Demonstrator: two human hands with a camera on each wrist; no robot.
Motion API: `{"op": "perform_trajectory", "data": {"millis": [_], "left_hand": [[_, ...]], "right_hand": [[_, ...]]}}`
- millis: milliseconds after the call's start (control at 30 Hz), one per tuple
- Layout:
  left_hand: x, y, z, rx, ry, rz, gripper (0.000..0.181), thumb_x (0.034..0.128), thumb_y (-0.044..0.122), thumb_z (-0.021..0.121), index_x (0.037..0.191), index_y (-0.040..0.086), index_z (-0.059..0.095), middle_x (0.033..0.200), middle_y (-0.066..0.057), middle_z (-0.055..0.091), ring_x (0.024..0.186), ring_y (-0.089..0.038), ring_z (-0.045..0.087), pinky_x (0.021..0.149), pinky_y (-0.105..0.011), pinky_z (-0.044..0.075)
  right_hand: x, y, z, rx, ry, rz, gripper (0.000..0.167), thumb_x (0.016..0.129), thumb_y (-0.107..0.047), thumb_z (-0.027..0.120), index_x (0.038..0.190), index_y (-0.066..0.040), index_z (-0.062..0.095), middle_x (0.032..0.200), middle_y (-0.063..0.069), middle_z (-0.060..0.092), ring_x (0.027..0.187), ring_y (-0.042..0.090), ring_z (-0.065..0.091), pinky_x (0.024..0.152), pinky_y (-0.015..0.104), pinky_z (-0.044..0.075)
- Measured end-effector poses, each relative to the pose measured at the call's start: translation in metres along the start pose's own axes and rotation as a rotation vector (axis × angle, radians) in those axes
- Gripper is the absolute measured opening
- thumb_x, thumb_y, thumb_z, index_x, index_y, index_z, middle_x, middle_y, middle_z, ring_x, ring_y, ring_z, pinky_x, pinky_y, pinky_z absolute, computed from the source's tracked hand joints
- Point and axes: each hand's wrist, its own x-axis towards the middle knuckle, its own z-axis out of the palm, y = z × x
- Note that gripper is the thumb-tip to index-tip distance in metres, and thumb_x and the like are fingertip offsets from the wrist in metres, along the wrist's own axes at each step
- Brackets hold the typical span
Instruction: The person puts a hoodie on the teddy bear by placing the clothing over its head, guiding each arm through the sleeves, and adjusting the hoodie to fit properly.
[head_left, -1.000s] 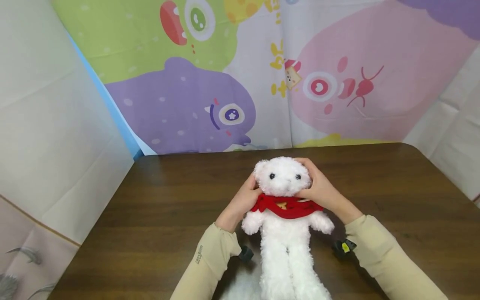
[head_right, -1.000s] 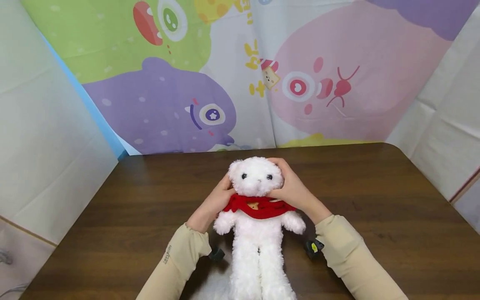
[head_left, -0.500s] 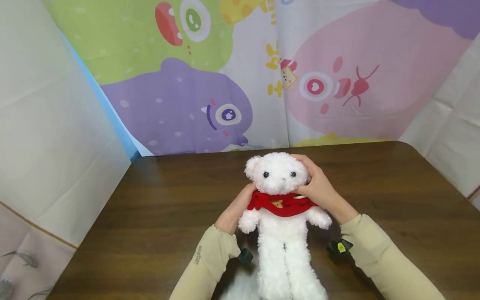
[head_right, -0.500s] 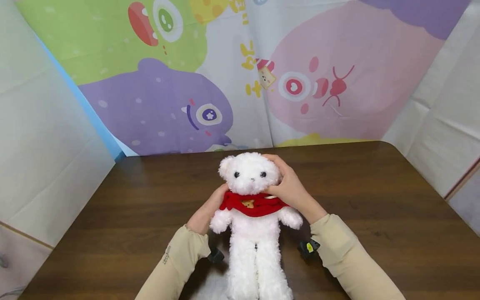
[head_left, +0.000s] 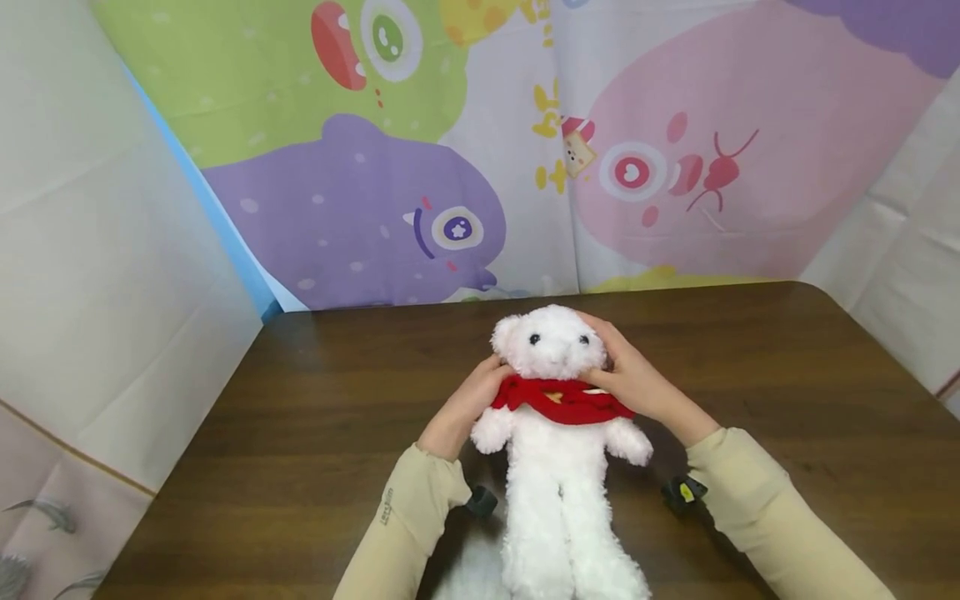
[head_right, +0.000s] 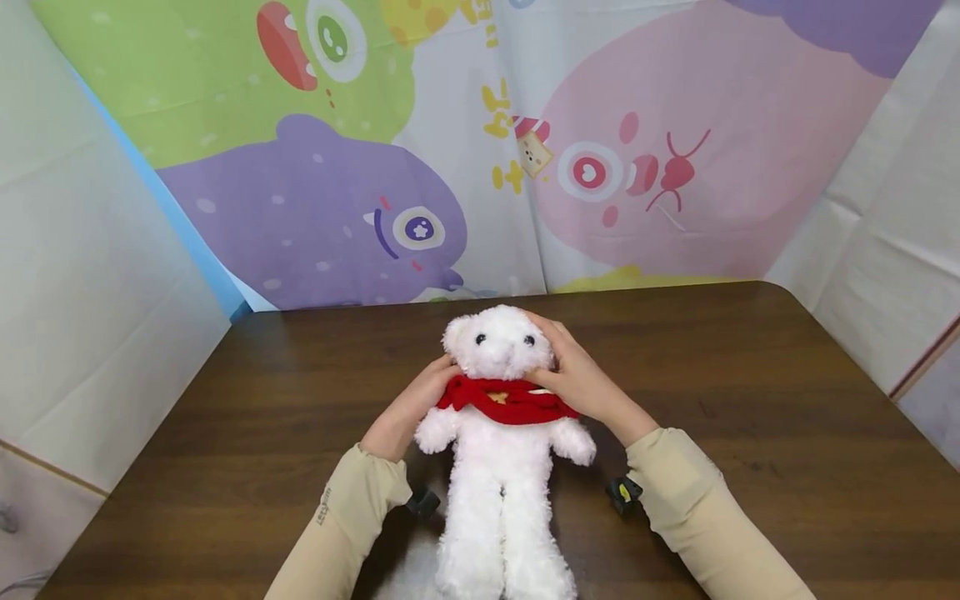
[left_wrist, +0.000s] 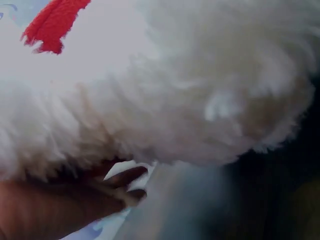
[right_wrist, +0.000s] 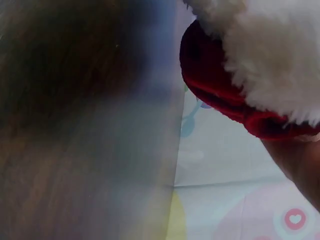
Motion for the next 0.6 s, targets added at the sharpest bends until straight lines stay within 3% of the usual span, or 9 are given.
{"op": "perform_trajectory", "data": {"millis": [133,300,367,400,467,600], "left_hand": [[0.003,-0.002,-0.001,-0.005,0.016,0.013,0.033,0.0897,0.012,0.044,0.119,0.001,0.052,0.099,-0.007,0.058,0.077,-0.006,0.053,0.073,-0.020,0.043],[0.002,-0.001,-0.006,-0.090,0.224,0.062,0.012,0.0862,0.005,0.051,0.092,-0.003,0.058,0.080,-0.002,0.059,0.068,-0.010,0.054,0.068,-0.025,0.046],[-0.001,0.003,-0.007,-0.133,0.267,0.099,0.009,0.0854,0.005,0.053,0.088,-0.001,0.059,0.075,-0.001,0.058,0.065,-0.013,0.054,0.068,-0.027,0.047],[-0.003,0.005,-0.008,-0.120,0.260,0.134,0.008,0.0853,0.004,0.054,0.088,-0.001,0.059,0.075,-0.001,0.058,0.064,-0.014,0.053,0.066,-0.028,0.046],[-0.009,0.008,-0.008,-0.027,0.203,0.215,0.007,0.0842,0.004,0.055,0.088,0.001,0.060,0.074,-0.001,0.057,0.064,-0.015,0.051,0.064,-0.026,0.045],[-0.022,0.012,-0.004,0.303,0.101,0.371,0.010,0.0802,0.007,0.061,0.089,0.005,0.058,0.081,-0.003,0.056,0.069,-0.015,0.049,0.063,-0.025,0.043]], "right_hand": [[0.001,0.000,0.000,-0.068,-0.004,0.012,0.070,0.082,-0.001,0.058,0.142,-0.015,0.025,0.138,0.014,0.032,0.120,0.028,0.036,0.097,0.052,0.034],[0.002,0.007,-0.001,-0.066,0.018,0.073,0.065,0.084,-0.004,0.059,0.141,-0.012,0.028,0.137,0.013,0.035,0.114,0.025,0.039,0.092,0.047,0.039],[0.001,0.009,-0.001,-0.085,0.032,0.101,0.064,0.085,-0.008,0.060,0.141,-0.011,0.029,0.136,0.014,0.037,0.112,0.026,0.040,0.090,0.046,0.040],[0.000,0.008,-0.001,-0.106,0.047,0.112,0.064,0.085,-0.010,0.061,0.140,-0.011,0.031,0.135,0.015,0.038,0.112,0.027,0.040,0.090,0.047,0.039],[-0.002,0.006,0.000,-0.166,0.089,0.112,0.062,0.083,-0.013,0.064,0.138,-0.010,0.035,0.134,0.016,0.038,0.115,0.029,0.041,0.092,0.049,0.039],[-0.009,-0.006,0.004,-0.331,0.227,0.037,0.051,0.078,-0.018,0.071,0.124,-0.008,0.050,0.126,0.013,0.045,0.114,0.029,0.045,0.090,0.047,0.042]]}}
